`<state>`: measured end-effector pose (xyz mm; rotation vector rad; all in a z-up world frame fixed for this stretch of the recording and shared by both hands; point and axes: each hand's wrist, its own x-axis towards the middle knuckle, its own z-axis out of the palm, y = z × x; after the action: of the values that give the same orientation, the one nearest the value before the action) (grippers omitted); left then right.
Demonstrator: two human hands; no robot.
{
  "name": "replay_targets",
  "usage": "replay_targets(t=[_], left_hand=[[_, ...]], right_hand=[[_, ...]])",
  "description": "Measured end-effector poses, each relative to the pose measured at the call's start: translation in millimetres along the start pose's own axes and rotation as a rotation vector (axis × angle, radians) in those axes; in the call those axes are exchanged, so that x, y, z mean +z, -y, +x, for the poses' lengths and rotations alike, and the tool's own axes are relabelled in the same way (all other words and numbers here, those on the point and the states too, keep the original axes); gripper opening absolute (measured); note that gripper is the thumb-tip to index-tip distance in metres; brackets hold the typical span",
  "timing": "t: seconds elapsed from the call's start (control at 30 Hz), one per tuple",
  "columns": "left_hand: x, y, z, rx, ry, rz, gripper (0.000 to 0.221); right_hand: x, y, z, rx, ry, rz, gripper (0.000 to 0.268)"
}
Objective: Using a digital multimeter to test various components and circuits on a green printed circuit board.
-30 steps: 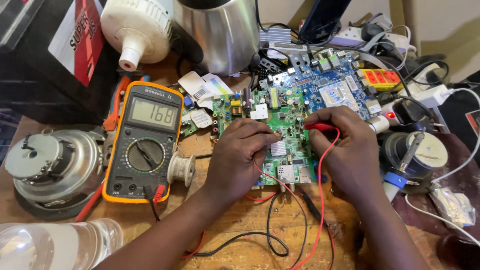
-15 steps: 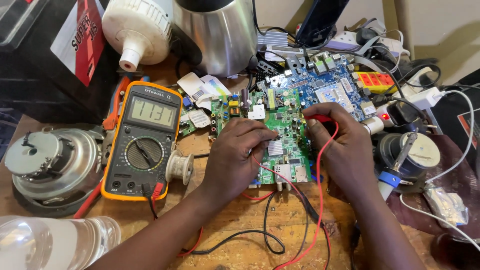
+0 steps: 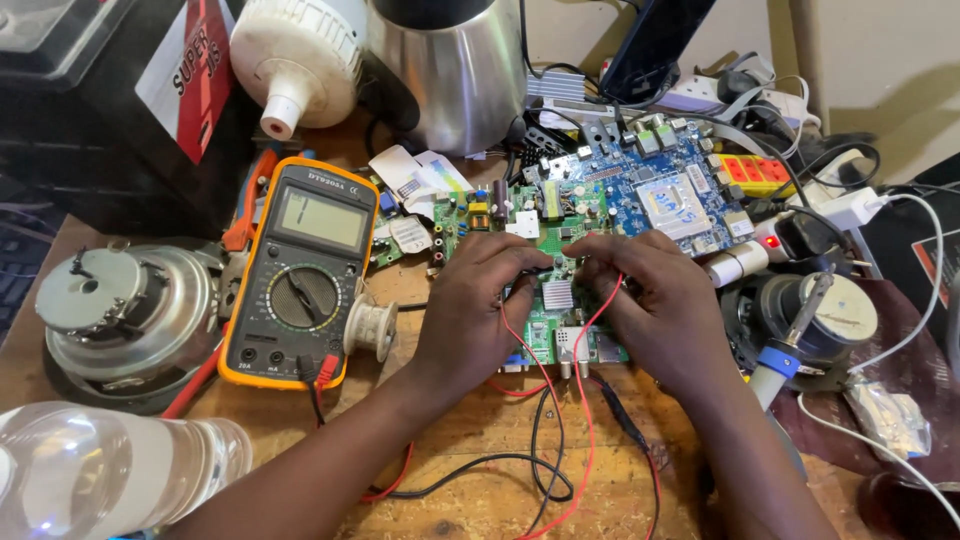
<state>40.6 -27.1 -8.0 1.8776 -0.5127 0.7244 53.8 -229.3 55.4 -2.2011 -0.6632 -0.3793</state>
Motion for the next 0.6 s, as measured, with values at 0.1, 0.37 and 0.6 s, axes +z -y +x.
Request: replay_targets(t=[0.1, 0.37, 0.6], left_hand=[[-0.1, -1.7, 0.9, -0.003, 0.006, -0.002, 0.027], [0.5, 0.8, 0.0, -0.005, 0.016, 0.027, 0.026], [-0.8, -3.3, 1.7, -0.014, 0.024, 0.027, 0.025]], right_hand=[[3.1, -4.2, -0.4, -0.052, -0.033, -0.023, 0.028], [4.0, -2.6, -1.2, -0.001, 0.025, 0.005, 0.024], [0.7, 2.0, -2.2, 0.067, 0.014, -0.002, 0.028]])
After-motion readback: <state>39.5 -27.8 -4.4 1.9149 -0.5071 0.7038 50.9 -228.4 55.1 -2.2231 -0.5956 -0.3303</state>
